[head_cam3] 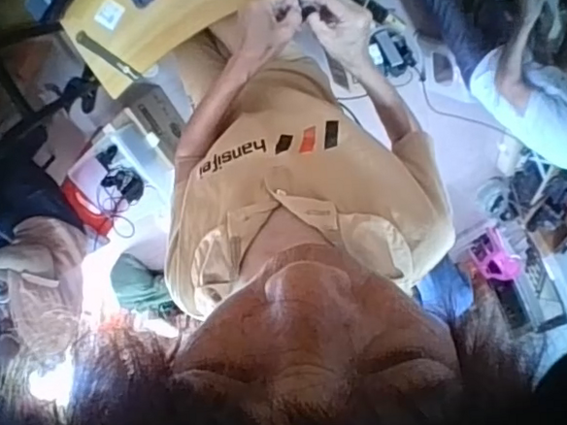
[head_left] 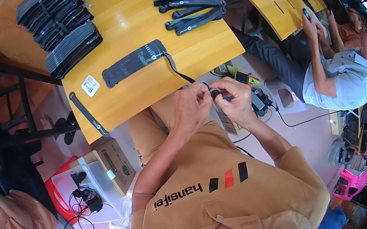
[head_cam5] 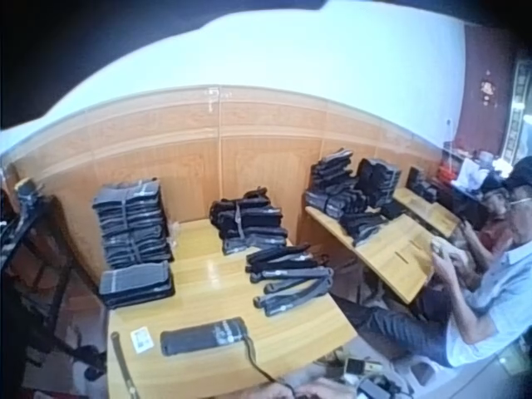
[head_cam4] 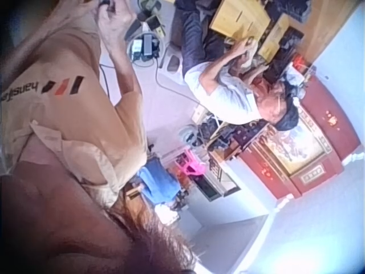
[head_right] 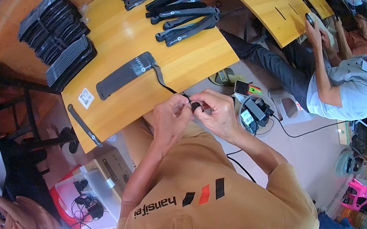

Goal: The recorder is assembling black plastic straps by attaching small plastic clips or components to them.

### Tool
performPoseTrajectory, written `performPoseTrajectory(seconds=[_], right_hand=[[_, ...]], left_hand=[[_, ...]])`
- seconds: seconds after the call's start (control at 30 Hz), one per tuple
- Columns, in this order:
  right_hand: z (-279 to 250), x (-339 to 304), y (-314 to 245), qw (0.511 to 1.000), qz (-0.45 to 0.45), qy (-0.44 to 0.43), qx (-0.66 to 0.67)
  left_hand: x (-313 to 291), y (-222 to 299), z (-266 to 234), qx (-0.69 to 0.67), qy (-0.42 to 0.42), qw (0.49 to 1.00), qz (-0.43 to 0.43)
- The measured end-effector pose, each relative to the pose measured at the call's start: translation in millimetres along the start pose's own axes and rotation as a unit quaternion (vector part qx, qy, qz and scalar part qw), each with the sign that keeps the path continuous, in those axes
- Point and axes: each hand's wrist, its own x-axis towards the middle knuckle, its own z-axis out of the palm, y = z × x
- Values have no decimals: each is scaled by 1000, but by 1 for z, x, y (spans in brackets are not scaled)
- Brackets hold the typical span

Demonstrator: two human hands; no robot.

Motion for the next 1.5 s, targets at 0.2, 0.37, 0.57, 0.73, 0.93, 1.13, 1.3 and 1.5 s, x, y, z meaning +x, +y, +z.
performPoseTrajectory(seconds=[0.2,0.37,0.57,0.73,0.93,1.13,1.3,1.5], right_hand=[[4,0,-2,996,-57,31,-67],[10,-2,10,992,-87,46,-79],[10,-3,15,983,-126,40,-124],[8,-4,16,986,-111,41,-115],[6,-2,16,989,-95,62,-94],[3,-3,12,996,-39,57,-53],[4,-2,12,998,11,54,1],[8,-3,19,997,48,57,25]], left_hand=[[-2,-1,6,8,32,999,-3],[0,-11,12,-47,44,998,-15],[2,-11,14,-75,44,995,-45],[4,-11,17,-61,41,996,-55],[4,-9,19,-104,30,992,-68],[5,-15,18,-112,0,992,-52],[7,-13,19,-153,-6,985,-77],[7,-10,19,-96,-7,995,-42]])
